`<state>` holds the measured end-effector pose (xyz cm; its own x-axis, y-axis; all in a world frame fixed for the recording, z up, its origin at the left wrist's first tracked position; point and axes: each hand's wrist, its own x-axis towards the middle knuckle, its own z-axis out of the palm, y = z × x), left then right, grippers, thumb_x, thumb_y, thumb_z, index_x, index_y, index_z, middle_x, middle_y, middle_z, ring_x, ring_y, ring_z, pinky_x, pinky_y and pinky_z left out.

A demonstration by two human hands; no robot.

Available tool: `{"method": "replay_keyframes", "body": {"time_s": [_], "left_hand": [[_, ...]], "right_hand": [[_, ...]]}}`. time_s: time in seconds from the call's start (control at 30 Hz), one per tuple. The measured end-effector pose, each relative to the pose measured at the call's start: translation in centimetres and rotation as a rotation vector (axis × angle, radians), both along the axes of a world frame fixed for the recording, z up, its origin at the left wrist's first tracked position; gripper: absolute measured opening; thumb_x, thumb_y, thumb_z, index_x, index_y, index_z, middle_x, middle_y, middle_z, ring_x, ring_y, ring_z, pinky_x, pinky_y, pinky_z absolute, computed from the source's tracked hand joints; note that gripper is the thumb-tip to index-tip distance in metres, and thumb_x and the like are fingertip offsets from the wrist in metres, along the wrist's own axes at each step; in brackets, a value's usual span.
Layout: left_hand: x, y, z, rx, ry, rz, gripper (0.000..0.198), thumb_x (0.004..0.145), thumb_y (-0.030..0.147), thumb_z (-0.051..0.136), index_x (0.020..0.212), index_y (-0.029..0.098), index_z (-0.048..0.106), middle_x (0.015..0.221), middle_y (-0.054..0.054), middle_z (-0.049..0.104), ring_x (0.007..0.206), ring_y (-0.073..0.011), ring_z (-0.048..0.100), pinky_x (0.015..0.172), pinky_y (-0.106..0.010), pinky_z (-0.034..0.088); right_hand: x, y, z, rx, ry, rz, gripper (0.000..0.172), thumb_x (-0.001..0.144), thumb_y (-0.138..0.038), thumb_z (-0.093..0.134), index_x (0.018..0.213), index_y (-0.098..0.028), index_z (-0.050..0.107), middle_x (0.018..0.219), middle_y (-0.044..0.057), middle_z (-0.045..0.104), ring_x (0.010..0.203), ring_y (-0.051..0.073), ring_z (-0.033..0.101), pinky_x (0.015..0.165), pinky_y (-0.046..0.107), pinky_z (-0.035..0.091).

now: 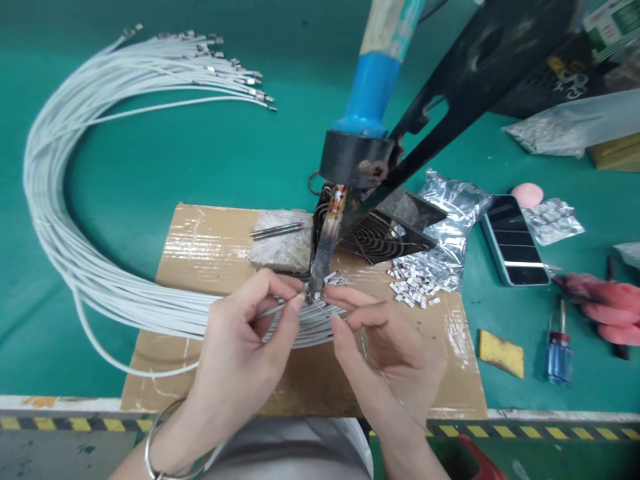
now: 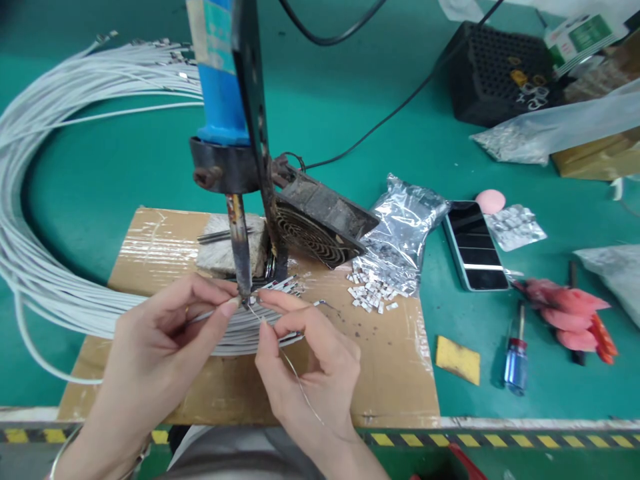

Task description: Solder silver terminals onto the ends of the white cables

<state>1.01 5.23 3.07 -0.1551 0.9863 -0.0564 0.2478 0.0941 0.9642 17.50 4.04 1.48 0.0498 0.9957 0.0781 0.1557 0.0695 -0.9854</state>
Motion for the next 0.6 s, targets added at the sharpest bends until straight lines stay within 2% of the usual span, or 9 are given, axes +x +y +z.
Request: {"method": "replay_keyframes", "body": {"time_s": [0.13, 0.33, 0.6], "left_hand": [[-0.01, 0.00, 0.02, -0.005, 0.001, -0.005, 0.016, 0.096, 0.016, 0.072, 0.083, 0.024, 0.069, 0.092, 0.002, 0.082, 0.065, -0.0113, 0.071, 0.056, -0.020, 0.050], [0.02, 0.04, -0.06, -0.011, 0.021, -0.013, 0.016, 0.098, 0.019, 0.070, 0.083, 0.025, 0.068, 0.091, 0.002, 0.082, 0.063, -0.0119, 0.069, 0.050, -0.023, 0.042], [-0.03, 0.07, 0.03, -0.021, 0.026, -0.004, 0.015, 0.096, 0.019, 0.071, 0.082, 0.023, 0.068, 0.091, 0.000, 0.082, 0.062, -0.0122, 0.069, 0.049, -0.023, 0.042]], "right_hand": [[-0.05, 0.00, -0.08, 0.008, 0.005, -0.001, 0.021, 0.098, -0.008, 0.077, 0.091, -0.027, 0.070, 0.124, 0.000, 0.089, 0.109, 0.018, 0.086, 0.099, 0.030, 0.066], [-0.06, -0.03, 0.06, -0.009, 0.010, 0.004, 0.022, 0.099, -0.008, 0.077, 0.091, -0.027, 0.070, 0.126, 0.000, 0.088, 0.110, 0.018, 0.086, 0.101, 0.032, 0.066], [0.00, -0.09, -0.10, 0.004, 0.017, 0.007, 0.021, 0.099, -0.008, 0.077, 0.092, -0.027, 0.071, 0.126, 0.000, 0.088, 0.109, 0.017, 0.086, 0.100, 0.030, 0.066]]}}
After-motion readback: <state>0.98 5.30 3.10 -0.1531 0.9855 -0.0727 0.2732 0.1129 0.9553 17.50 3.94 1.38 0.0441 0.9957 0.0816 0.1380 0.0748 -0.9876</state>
